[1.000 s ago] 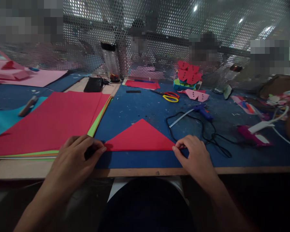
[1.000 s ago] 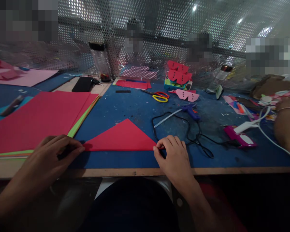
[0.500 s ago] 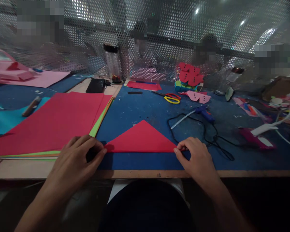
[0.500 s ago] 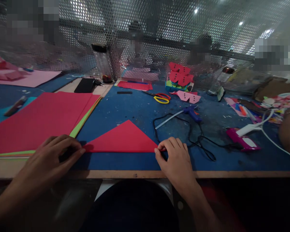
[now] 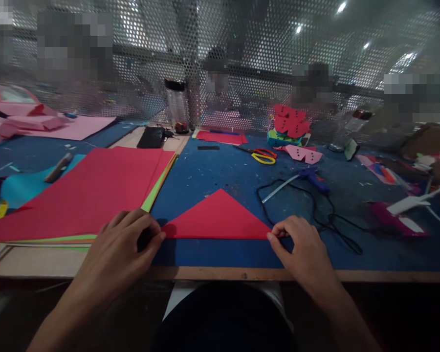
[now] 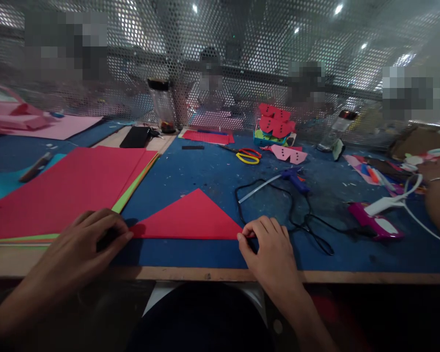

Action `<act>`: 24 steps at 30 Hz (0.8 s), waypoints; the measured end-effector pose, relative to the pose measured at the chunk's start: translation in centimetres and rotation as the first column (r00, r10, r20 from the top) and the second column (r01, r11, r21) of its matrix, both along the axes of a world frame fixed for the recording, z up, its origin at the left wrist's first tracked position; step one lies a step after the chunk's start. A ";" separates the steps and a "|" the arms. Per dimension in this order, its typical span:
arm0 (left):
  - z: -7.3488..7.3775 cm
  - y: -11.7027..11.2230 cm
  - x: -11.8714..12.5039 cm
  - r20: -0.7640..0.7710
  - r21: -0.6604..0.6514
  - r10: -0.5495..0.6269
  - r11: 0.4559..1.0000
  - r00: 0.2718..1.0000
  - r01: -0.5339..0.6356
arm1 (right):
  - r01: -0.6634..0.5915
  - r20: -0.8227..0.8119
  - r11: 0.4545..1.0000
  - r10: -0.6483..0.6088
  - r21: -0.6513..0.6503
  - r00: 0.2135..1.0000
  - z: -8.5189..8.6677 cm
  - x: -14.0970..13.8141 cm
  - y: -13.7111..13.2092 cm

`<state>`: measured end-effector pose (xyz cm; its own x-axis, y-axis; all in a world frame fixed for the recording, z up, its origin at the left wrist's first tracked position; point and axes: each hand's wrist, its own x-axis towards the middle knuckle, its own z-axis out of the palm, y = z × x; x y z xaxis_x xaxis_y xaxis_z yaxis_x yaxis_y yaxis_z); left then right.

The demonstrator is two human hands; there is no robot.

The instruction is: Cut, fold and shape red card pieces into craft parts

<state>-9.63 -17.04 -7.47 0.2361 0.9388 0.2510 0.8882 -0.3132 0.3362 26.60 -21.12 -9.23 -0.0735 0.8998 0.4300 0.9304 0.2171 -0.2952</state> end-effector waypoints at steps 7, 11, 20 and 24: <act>0.4 -0.4 0.2 0.023 0.012 -0.003 1.000 1.000 0.002 | -0.002 0.001 1.000 0.002 -0.004 1.000 0.0 0.1 0.1; 0.3 -0.4 0.3 0.000 0.019 0.003 1.000 1.000 -0.003 | -0.004 -0.002 1.000 0.004 -0.016 1.000 0.1 0.1 0.1; 0.4 -0.5 0.7 -0.031 0.032 0.045 0.999 0.998 -0.044 | 0.007 0.014 1.000 -0.007 -0.015 1.000 0.1 0.2 0.1; 0.1 -0.5 0.6 -0.013 0.030 0.047 0.998 0.999 -0.046 | -0.004 0.005 1.000 0.004 -0.005 1.000 0.0 0.2 0.1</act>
<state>-8.99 -17.58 -7.32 0.1962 0.9411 0.2755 0.9065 -0.2812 0.3148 26.75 -21.02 -9.22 -0.0790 0.9018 0.4248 0.9313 0.2188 -0.2912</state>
